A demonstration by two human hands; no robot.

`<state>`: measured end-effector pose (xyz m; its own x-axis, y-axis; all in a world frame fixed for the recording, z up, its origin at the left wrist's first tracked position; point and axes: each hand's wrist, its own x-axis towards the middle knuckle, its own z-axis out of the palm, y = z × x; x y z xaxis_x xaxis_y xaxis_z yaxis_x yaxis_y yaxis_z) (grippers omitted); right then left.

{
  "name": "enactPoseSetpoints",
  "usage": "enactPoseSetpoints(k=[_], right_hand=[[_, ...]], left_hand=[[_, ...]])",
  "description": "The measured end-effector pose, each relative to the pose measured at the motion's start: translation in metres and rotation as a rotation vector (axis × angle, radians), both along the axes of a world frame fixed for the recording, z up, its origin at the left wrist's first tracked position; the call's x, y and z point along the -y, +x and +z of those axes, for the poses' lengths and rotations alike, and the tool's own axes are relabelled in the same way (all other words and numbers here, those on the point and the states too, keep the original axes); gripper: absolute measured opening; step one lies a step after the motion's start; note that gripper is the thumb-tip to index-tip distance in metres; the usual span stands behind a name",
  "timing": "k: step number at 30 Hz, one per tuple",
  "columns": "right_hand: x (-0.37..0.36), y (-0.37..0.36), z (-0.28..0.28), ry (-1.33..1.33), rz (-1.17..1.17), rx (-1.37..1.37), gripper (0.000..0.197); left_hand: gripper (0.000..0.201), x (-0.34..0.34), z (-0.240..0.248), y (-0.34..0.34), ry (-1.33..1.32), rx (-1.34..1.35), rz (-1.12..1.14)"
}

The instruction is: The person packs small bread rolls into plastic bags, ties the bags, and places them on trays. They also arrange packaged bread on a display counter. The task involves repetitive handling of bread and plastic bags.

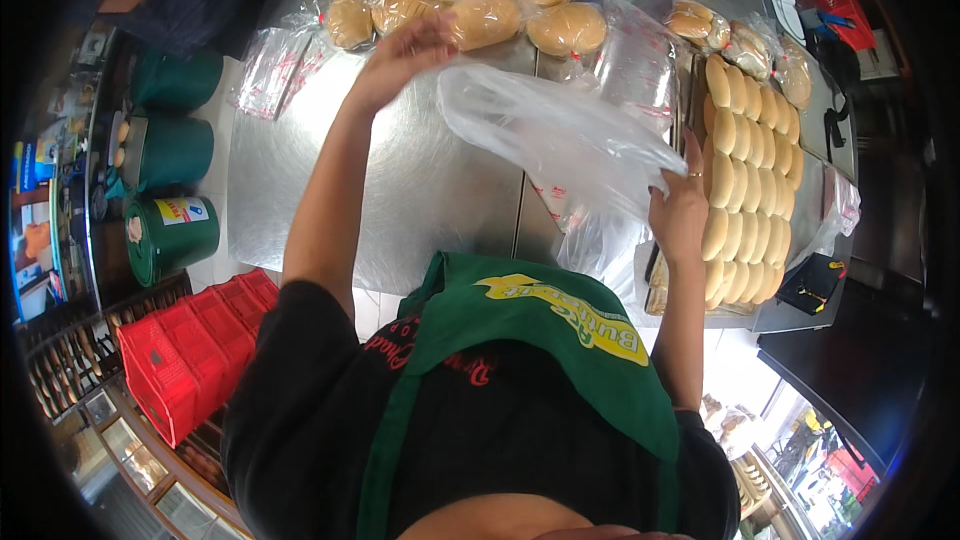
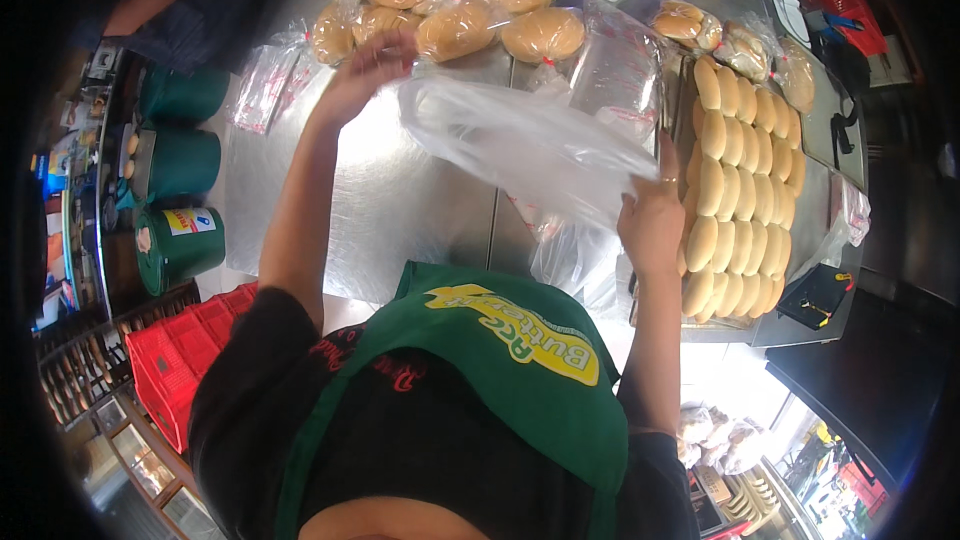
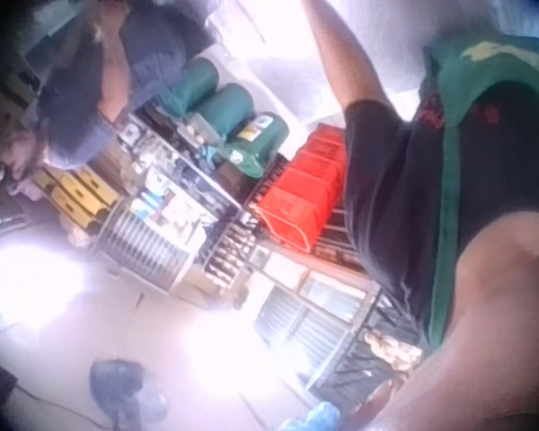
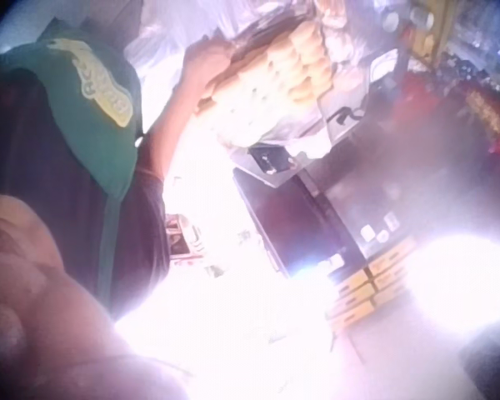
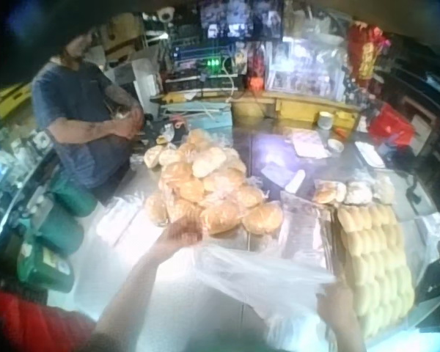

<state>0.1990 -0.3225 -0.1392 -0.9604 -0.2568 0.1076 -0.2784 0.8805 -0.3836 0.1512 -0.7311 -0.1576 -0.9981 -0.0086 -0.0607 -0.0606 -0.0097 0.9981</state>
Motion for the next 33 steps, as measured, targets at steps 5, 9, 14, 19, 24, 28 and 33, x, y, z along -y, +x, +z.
enactPoseSetpoints(k=[5,9,14,19,24,28,33], right_hand=[[0.034,0.016,0.021,-0.262,0.319,0.299,0.044],[0.054,0.014,0.022,-0.371,0.252,0.306,0.048],[0.023,0.009,0.011,-0.435,0.157,0.373,0.043],[0.002,0.004,0.011,-0.406,-0.093,0.22,0.036],[0.02,-0.009,0.021,-0.332,-0.114,0.019,0.033],[0.04,-0.012,0.023,-0.073,-0.1,-0.187,0.04],[0.065,-0.001,0.043,0.17,-0.083,-0.406,0.034]], left_hand=[[0.06,-0.034,-0.024,-0.088,-1.43,-0.215,-0.123],[0.071,-0.073,-0.045,-0.093,-1.609,-0.134,0.123],[0.076,-0.054,-0.046,-0.05,-1.482,-0.12,0.056],[0.079,-0.035,-0.022,0.042,-1.289,0.406,-0.063],[0.081,-0.052,-0.034,0.101,-1.525,0.165,0.119],[0.079,-0.024,-0.04,0.089,-1.319,0.238,0.206],[0.087,0.012,0.02,0.099,0.13,0.07,0.057]])
